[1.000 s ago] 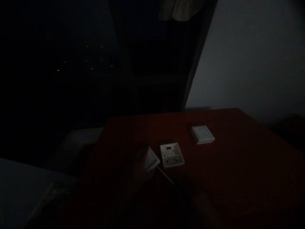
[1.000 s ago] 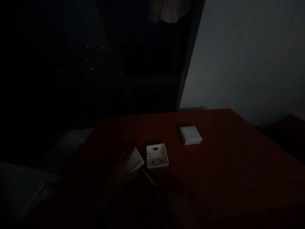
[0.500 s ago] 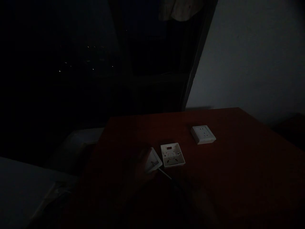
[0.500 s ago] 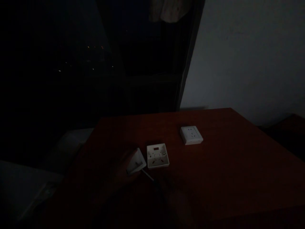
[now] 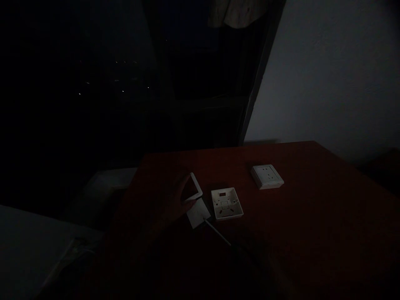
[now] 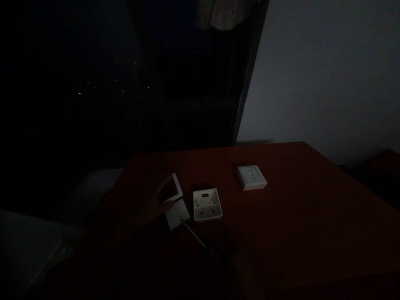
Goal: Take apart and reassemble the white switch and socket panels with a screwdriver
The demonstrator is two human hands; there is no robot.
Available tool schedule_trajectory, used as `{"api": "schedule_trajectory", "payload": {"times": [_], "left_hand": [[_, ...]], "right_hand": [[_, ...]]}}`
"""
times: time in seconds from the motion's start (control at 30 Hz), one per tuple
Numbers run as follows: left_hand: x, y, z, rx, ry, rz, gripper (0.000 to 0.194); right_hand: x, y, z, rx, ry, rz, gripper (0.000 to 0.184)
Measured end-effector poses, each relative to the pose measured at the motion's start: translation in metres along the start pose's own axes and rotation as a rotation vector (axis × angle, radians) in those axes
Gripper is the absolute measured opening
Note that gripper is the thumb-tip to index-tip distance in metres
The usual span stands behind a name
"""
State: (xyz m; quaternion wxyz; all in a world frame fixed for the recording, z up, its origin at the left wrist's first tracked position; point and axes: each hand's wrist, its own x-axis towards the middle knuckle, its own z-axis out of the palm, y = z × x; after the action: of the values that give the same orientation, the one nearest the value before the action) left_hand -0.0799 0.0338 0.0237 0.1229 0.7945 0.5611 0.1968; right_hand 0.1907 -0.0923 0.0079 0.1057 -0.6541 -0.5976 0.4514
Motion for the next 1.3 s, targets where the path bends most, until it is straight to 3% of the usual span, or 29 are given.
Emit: {"api": "schedule_trajectory", "payload": {"times": [0.2,0.3,0.4,0.57,0.8,0.97,1.13,1.3], "left_hand": [[0.035,-0.011,0.001,-0.039,-0.154,0.028,0.070],[0.041,-0.013,0.007,-0.106,-0.176,0.094,0.067],[0.040,-0.014,0.007,-0.120,-0.166,0.119,0.059],[0.015,0.003,0.005,-0.021,-0.021,-0.002,0.041],[-0.041,0.040,0.027,0.009,-0.082,-0.106,0.058],[-0.056,0.035,0.038,-0.055,-0.114,-0.073,0.061],[-0.068,0.027,0.035,-0.140,-0.182,-0.042,0.067],[-0.070,0.034,0.028,-0.184,-0.175,-0.022,0.067]], "right_hand": [[-0.002,-0.004,-0.010,0.033,-0.006,-0.059,0.046],[-0.004,-0.007,-0.010,0.061,0.035,-0.097,0.046],[-0.004,-0.006,-0.007,0.074,0.028,-0.047,0.047],[-0.004,-0.003,-0.006,-0.008,0.074,0.015,0.043],[-0.004,0.002,-0.013,0.018,0.052,-0.021,0.043],[-0.008,0.007,-0.017,-0.048,0.106,-0.061,0.043],[-0.007,0.011,-0.029,-0.162,0.031,-0.143,0.039],[-0.002,0.015,-0.040,-0.232,-0.020,-0.185,0.037]]}}
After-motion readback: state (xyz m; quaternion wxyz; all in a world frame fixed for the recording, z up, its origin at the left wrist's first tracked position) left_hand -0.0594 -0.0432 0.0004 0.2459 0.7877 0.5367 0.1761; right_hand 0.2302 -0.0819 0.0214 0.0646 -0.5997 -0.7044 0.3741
